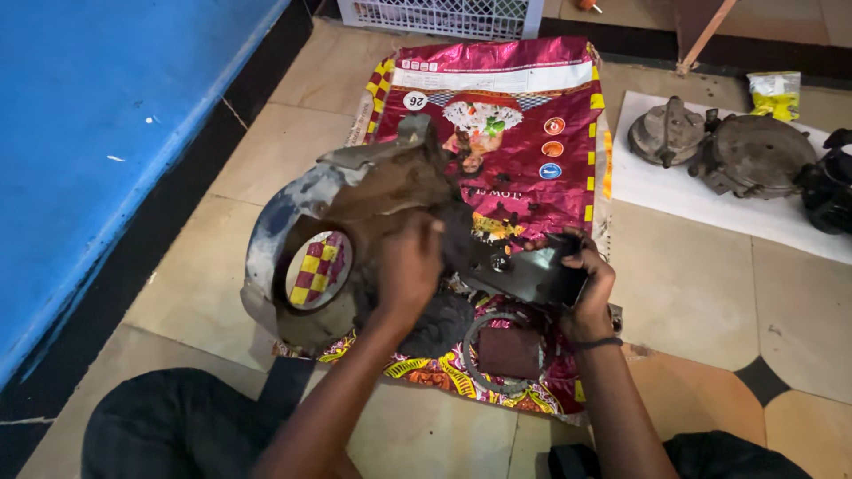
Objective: The person sits on the floor and scrubs a dark metal part with a cloth. They then switch to a larger, lighter-colored metal housing and use a flat metal scraper to remove residue from its surface.
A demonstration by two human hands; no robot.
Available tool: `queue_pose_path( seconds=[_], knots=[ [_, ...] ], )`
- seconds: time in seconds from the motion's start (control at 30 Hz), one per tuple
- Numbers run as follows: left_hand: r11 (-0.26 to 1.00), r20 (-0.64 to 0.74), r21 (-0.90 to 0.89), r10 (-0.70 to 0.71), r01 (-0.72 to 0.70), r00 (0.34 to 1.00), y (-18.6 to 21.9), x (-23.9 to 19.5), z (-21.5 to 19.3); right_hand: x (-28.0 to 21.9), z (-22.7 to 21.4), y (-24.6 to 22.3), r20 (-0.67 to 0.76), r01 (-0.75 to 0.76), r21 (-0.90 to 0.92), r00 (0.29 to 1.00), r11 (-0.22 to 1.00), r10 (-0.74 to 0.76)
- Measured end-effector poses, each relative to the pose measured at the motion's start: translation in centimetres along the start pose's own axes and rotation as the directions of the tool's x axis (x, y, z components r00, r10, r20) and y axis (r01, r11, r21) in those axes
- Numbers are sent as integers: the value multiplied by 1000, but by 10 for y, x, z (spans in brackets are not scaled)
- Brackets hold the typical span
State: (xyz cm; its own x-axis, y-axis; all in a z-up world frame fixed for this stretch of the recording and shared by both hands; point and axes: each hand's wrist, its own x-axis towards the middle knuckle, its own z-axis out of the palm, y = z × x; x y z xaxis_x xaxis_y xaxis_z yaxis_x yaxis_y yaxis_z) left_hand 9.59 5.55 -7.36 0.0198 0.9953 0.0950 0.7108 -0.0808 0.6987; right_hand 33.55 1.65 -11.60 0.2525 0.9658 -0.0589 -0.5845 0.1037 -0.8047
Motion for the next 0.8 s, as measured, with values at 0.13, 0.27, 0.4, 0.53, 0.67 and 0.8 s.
queue_pose_path(
  seconds=[0.13,0.27,0.4,0.53,0.67,0.8],
  knots=[
    [886,-48,190,438,-422,898,-29,10,48,0,1,-2,-24,-55,55,998,997,56],
    [868,142,198,435,-456,889,-59,24,61,-2,3,-9,-30,-70,70,997,995,72],
    [868,228,193,414,-458,881,-52,50,66,-5,11,-15,-16,-88,13,996,996,89],
    [803,32,69,592,-593,805,-43,57,72,-7,5,-13,-76,-74,-63,995,995,69],
    [978,166,62,184,-197,969,-30,52,66,-5,4,-6,-151,-54,-8,987,998,53],
    [959,181,126,229,-253,957,-41,38,41,-4,7,0,-105,24,97,994,995,-14]
  ],
)
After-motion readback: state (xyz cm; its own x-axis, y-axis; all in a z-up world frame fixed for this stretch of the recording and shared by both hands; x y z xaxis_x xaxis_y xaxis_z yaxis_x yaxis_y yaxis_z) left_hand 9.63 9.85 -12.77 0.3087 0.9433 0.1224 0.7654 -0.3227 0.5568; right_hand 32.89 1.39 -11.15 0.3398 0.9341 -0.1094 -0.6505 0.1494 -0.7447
